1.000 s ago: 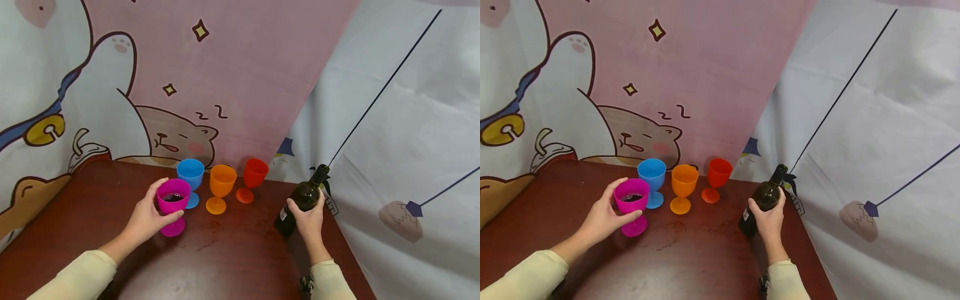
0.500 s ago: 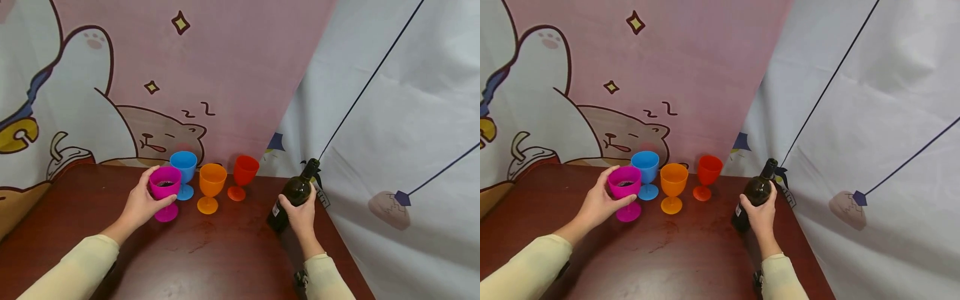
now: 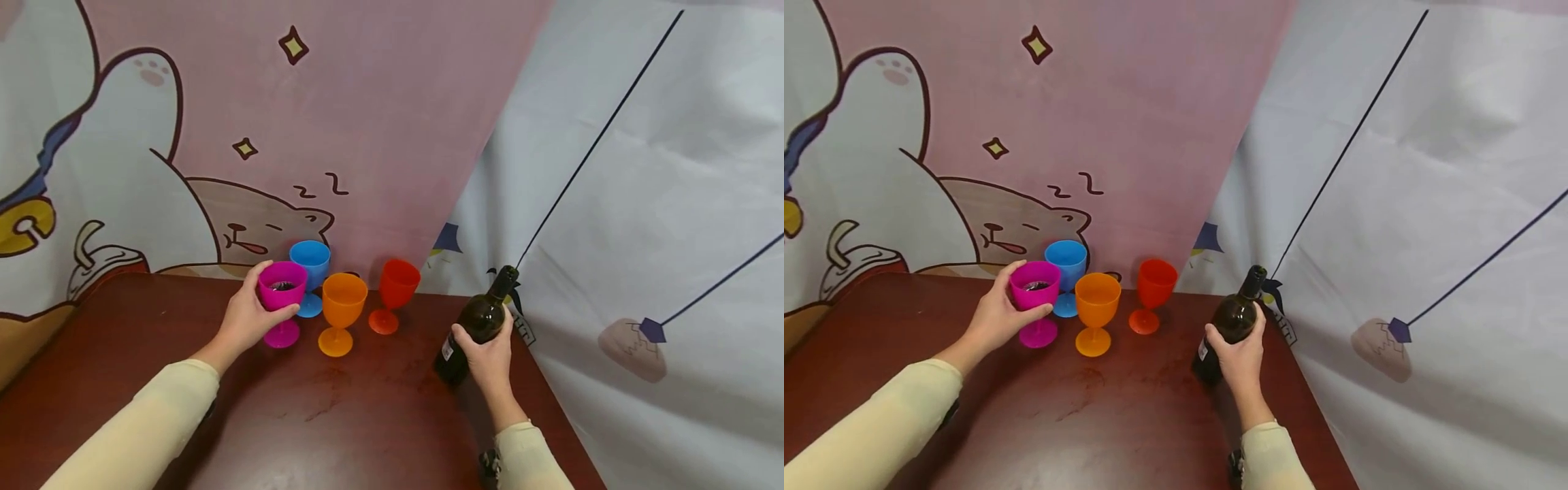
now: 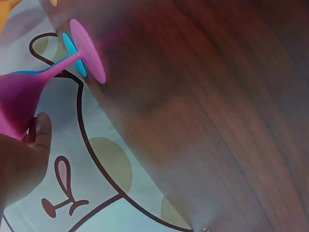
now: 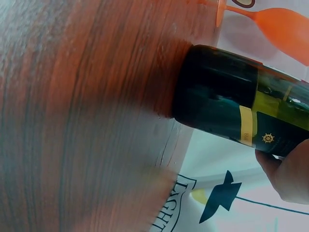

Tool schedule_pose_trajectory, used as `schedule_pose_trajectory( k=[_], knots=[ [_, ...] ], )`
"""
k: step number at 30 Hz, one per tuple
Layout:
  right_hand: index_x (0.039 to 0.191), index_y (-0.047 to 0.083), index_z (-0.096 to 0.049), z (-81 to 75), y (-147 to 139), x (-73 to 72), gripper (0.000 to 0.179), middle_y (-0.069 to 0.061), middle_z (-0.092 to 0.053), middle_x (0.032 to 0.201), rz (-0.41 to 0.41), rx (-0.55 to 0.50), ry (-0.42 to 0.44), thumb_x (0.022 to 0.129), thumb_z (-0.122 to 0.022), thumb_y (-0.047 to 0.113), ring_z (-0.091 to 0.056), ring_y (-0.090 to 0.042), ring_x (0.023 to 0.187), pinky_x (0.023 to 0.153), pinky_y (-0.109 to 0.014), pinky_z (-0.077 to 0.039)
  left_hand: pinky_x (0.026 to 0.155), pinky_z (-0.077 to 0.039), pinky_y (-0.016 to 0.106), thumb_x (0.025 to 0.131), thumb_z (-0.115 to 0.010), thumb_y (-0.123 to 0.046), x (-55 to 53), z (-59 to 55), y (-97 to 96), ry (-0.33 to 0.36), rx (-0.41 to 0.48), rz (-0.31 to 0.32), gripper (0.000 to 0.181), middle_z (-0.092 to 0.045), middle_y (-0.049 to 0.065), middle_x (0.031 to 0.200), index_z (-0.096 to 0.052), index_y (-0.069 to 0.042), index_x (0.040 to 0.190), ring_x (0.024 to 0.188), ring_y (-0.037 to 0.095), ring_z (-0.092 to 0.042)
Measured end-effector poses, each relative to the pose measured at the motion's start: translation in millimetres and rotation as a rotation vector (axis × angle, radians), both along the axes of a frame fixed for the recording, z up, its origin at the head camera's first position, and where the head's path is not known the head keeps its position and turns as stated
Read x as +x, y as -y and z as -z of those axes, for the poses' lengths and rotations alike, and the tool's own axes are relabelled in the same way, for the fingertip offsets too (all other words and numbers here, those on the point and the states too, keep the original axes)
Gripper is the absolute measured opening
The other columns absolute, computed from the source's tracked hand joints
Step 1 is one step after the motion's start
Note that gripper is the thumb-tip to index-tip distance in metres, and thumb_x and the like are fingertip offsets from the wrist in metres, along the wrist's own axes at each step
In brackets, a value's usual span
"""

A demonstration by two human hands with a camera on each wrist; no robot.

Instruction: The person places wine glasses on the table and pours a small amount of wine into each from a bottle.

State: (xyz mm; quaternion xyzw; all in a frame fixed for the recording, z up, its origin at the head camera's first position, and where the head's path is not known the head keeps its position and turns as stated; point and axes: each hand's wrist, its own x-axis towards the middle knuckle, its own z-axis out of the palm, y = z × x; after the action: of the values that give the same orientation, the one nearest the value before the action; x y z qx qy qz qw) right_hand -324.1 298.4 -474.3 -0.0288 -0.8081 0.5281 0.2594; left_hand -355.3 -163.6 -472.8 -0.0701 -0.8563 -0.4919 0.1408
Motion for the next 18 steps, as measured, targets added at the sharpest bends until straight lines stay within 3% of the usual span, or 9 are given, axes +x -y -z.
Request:
schedule_pose_trajectory(
  k=[7, 12, 18],
  knots=[
    [0.165, 0.031, -0.029, 1.6, 2.9, 0.0, 0.101, -0.010, -0.052, 0.150, 0.016, -0.002, -0.001, 0.086, -0.091, 0.025, -0.055, -0.030, 0.129, 0.109, -0.052, -0.043, 0.102, -0.058, 0.066, 0.088, -0.090, -0.031, 0.0, 1.2, 3.3, -0.007, -0.010, -0.015, 0.103, -0.054, 0.023, 0.152, -0.025, -0.018, 0.166, 0.134, 0.046, -0.057],
    [0.164, 0.032, -0.029, 1.4, 2.4, 0.1, 0.100, -0.008, -0.053, 0.149, 0.019, 0.002, -0.008, 0.086, -0.091, 0.026, -0.056, -0.025, 0.127, 0.106, -0.046, -0.043, 0.101, -0.058, 0.066, 0.086, -0.091, -0.030, 5.3, -0.2, 6.0, -0.028, -0.026, -0.070, 0.103, -0.056, 0.024, 0.150, -0.026, -0.016, 0.165, 0.131, 0.047, -0.059],
    [0.165, 0.033, -0.027, 1.2, 2.0, -0.2, 0.100, -0.008, -0.052, 0.150, 0.013, 0.006, -0.003, 0.087, -0.089, 0.025, -0.056, -0.024, 0.127, 0.106, -0.047, -0.044, 0.101, -0.057, 0.067, 0.086, -0.091, -0.030, 8.4, -0.4, 14.3, -0.035, -0.032, -0.125, 0.104, -0.056, 0.025, 0.149, -0.026, -0.014, 0.166, 0.131, 0.049, -0.059]
  ],
)
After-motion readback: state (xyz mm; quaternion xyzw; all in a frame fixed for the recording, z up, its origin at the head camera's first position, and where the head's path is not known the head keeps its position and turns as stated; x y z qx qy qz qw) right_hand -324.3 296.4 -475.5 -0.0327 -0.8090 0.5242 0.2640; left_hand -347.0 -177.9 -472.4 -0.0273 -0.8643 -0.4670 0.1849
